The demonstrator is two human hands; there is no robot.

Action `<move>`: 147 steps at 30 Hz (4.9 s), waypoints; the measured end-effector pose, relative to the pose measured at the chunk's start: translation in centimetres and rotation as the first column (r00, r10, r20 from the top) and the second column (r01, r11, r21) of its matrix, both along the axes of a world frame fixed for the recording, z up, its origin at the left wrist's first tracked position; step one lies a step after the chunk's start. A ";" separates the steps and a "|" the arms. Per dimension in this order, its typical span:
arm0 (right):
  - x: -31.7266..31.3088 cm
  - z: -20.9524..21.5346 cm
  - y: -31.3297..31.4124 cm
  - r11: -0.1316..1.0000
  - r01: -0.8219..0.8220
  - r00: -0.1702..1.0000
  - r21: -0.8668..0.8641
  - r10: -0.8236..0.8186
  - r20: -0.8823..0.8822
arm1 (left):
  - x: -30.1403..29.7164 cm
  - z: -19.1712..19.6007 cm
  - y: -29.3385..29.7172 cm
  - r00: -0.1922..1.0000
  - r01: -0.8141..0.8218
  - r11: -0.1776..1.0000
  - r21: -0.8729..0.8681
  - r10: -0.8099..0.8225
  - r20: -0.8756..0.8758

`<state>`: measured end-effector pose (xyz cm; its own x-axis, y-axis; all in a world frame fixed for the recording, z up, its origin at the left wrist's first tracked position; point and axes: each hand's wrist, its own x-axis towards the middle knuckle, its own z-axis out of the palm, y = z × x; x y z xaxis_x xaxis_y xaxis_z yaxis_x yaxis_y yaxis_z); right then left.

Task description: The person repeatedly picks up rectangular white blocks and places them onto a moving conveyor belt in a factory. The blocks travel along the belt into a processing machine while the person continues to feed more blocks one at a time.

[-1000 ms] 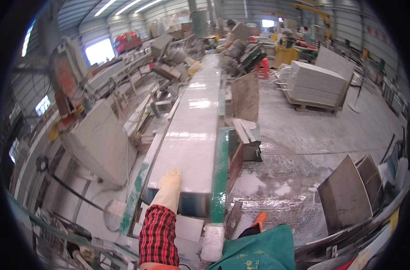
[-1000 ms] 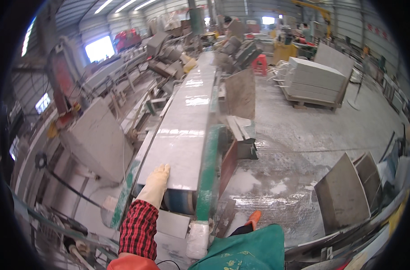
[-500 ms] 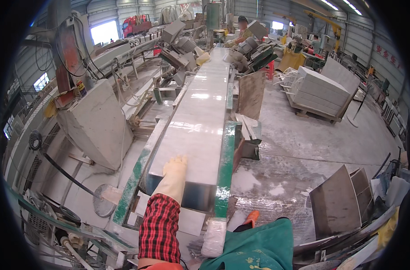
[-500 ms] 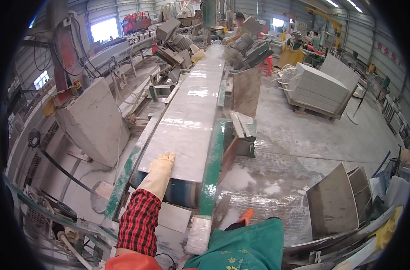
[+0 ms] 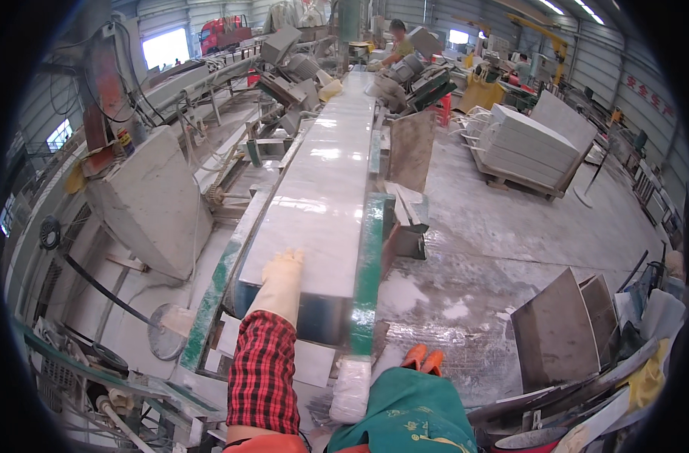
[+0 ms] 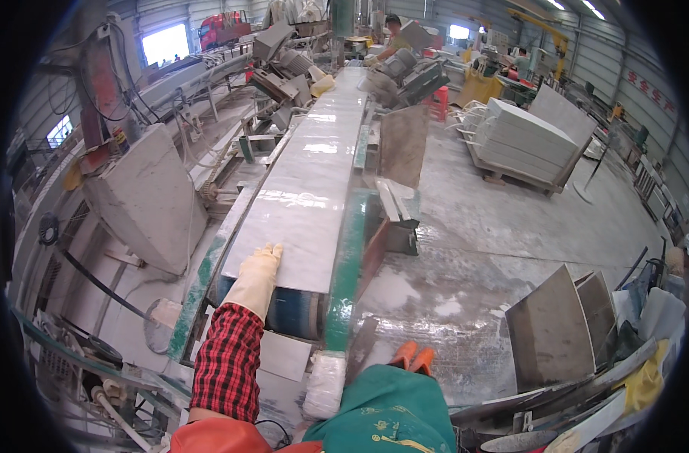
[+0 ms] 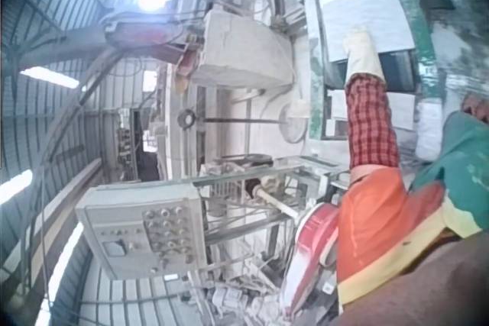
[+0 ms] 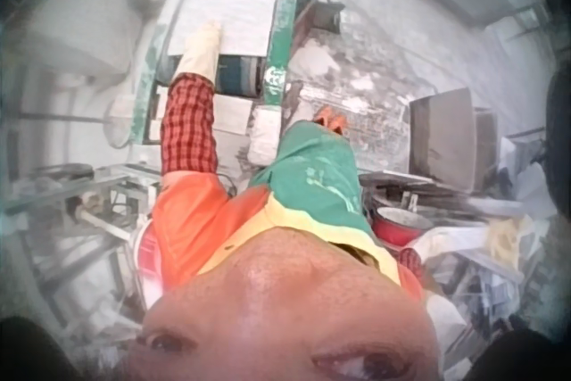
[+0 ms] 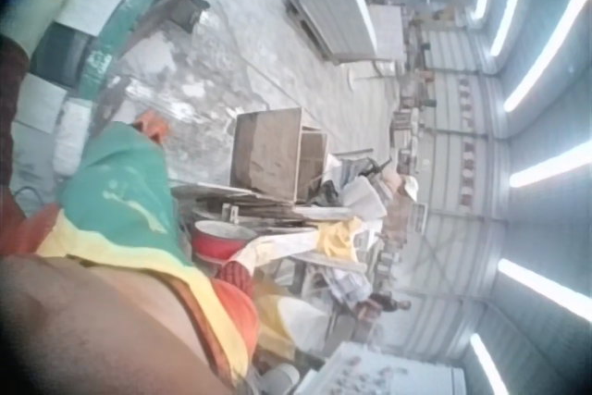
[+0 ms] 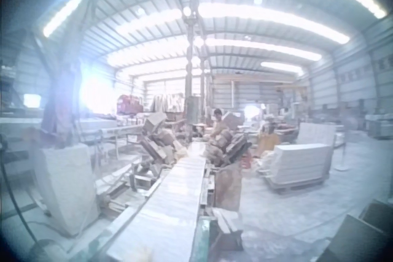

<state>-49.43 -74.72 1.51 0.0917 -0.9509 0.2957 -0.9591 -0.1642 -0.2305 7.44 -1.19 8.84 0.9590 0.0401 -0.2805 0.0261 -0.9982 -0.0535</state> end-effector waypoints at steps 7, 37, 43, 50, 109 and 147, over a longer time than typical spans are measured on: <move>-0.9 -0.7 -0.3 1.000 0.015 1.000 0.023 -0.016 0.007 | -0.1 0.3 -0.8 1.000 -0.026 0.999 -0.043 0.026 0.009; 6.7 8.9 9.4 0.805 0.503 0.849 0.315 -0.528 -0.009 | -22.2 -6.6 -33.4 0.764 -0.339 0.363 -0.868 -0.433 -0.479; 4.6 8.3 8.3 0.804 0.433 0.864 0.408 -0.499 0.066 | -22.0 -7.3 -34.3 0.761 -0.291 0.350 -0.890 -0.479 -0.437; -0.1 13.9 4.9 0.836 0.005 0.250 0.549 -0.533 0.808 | -16.3 -9.6 -30.1 0.843 -0.229 0.423 -0.877 -0.364 -0.395; -0.8 3.3 -3.0 0.970 -0.227 0.957 0.085 0.239 -0.165 | -12.0 -11.0 -0.3 0.666 0.261 -0.774 -0.577 0.577 -0.473; -0.4 1.3 2.1 0.964 -0.267 0.947 0.011 0.265 -0.183 | -8.9 -6.8 -2.2 0.615 -0.022 -0.692 -0.721 0.559 -0.555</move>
